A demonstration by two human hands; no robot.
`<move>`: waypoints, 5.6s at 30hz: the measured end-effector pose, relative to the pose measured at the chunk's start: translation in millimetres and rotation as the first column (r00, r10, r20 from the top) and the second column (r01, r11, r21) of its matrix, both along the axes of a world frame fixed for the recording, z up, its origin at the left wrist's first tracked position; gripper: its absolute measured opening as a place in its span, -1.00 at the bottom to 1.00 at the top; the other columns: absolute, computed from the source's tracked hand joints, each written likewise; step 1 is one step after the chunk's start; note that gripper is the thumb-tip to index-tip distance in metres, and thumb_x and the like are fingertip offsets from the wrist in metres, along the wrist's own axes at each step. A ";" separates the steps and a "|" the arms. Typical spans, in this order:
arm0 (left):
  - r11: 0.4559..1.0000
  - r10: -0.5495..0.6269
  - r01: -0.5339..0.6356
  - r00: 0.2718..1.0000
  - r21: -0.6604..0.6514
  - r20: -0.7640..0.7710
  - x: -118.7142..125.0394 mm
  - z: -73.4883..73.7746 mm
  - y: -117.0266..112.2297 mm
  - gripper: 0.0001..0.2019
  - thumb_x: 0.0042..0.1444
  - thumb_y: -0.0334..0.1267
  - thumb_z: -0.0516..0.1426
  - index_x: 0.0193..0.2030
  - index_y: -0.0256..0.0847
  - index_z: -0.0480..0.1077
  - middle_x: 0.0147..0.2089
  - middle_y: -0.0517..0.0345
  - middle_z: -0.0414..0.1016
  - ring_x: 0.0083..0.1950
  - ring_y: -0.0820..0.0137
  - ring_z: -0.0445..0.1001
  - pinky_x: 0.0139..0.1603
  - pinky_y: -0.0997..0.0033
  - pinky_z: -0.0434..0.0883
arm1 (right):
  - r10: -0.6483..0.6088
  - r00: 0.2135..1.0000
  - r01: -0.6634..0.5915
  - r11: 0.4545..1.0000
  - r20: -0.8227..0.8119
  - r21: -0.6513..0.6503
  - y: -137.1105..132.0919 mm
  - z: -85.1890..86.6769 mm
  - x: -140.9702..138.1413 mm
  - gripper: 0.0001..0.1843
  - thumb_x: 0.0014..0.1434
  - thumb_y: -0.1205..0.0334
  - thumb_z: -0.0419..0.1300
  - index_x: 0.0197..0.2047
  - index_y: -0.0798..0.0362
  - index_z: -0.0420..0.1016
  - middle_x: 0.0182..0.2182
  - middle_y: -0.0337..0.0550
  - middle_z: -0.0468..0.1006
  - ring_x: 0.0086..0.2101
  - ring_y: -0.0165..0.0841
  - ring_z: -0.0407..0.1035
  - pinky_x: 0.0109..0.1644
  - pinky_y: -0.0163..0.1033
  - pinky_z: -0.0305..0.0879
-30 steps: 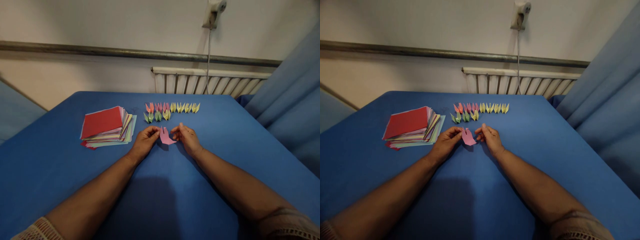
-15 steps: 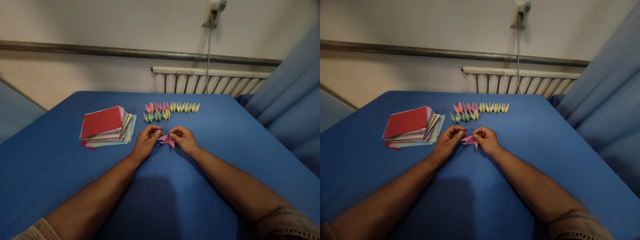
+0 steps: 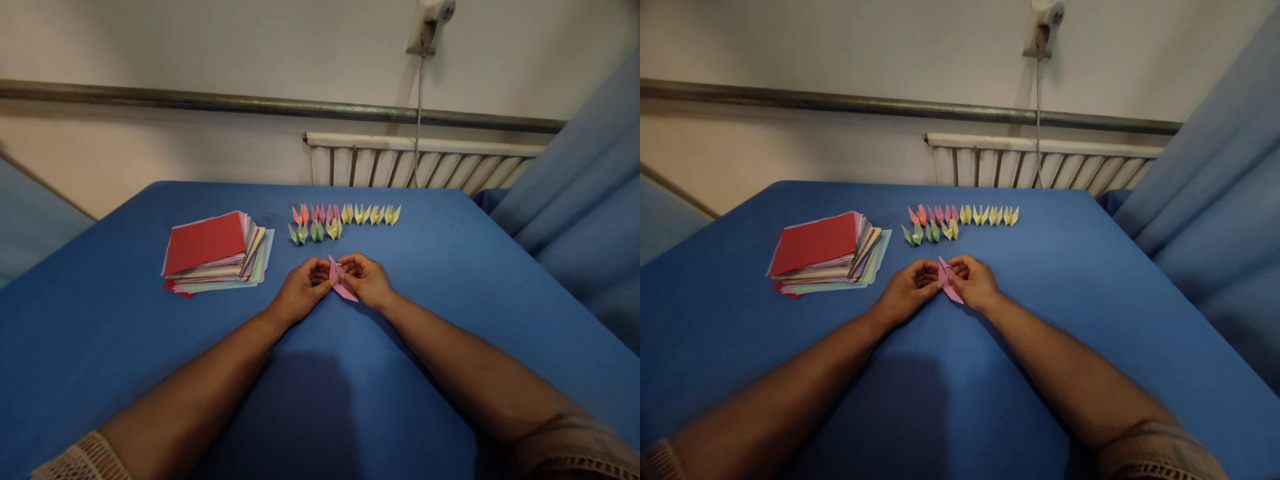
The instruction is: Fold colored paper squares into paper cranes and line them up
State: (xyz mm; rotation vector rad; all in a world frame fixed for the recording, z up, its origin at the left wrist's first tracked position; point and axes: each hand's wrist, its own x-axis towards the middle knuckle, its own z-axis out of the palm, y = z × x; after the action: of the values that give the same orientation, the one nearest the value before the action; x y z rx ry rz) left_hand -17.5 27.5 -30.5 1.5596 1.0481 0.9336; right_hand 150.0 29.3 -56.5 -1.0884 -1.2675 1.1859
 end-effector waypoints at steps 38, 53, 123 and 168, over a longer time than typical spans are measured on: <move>0.905 0.029 0.127 0.933 -0.406 0.358 2.5 24.5 -10.6 -0.73 0.00 -0.17 0.27 -0.21 -0.24 0.36 -0.44 0.18 0.51 -0.60 0.53 0.40 -0.64 0.59 0.32 | 0.154 0.892 -0.240 0.958 -0.426 -0.156 -16.7 33.8 0.0 -0.78 -0.08 0.15 0.37 -0.43 0.05 0.44 -0.55 -0.29 0.48 -0.53 -0.48 0.31 -0.45 -0.34 0.16; 0.948 -0.045 0.125 0.963 -0.293 0.264 2.1 19.8 -10.8 -0.76 -0.01 -0.18 0.29 -0.29 -0.28 0.41 -0.47 0.22 0.47 -0.58 0.58 0.36 -0.56 0.58 0.31 | 0.040 0.863 -0.139 0.977 -0.503 -0.160 -11.1 28.5 4.4 -0.91 -0.09 0.31 0.26 -0.45 0.05 0.42 -0.54 -0.28 0.47 -0.54 -0.47 0.26 -0.43 -0.33 0.14; 0.931 0.033 0.069 0.962 -0.359 0.271 6.6 19.3 -14.4 -0.67 -0.09 -0.16 0.33 -0.26 -0.31 0.38 -0.45 0.22 0.47 -0.52 0.55 0.44 -0.49 0.57 0.47 | 0.015 0.962 -0.022 1.000 -0.271 -0.021 -12.3 28.0 0.7 -0.77 0.03 0.05 0.30 -0.41 0.05 0.47 -0.60 -0.34 0.43 -0.59 -0.50 0.25 -0.48 -0.34 0.14; 0.947 0.151 -0.063 0.953 -0.316 0.263 5.1 17.5 -10.0 -0.73 -0.02 -0.10 0.27 -0.39 -0.29 0.41 -0.49 0.19 0.47 -0.59 0.55 0.35 -0.56 0.56 0.30 | 0.039 0.953 -0.089 0.984 -0.300 -0.154 -16.7 29.3 -5.3 -0.68 -0.12 0.01 0.40 -0.44 0.08 0.49 -0.61 -0.29 0.46 -0.58 -0.50 0.29 -0.47 -0.34 0.16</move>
State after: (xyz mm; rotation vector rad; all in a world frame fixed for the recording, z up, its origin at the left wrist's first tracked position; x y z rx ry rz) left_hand -12.4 17.5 -13.0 1.0854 1.0225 0.9852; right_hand 144.6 12.5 -27.3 -0.9499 -0.9909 1.4657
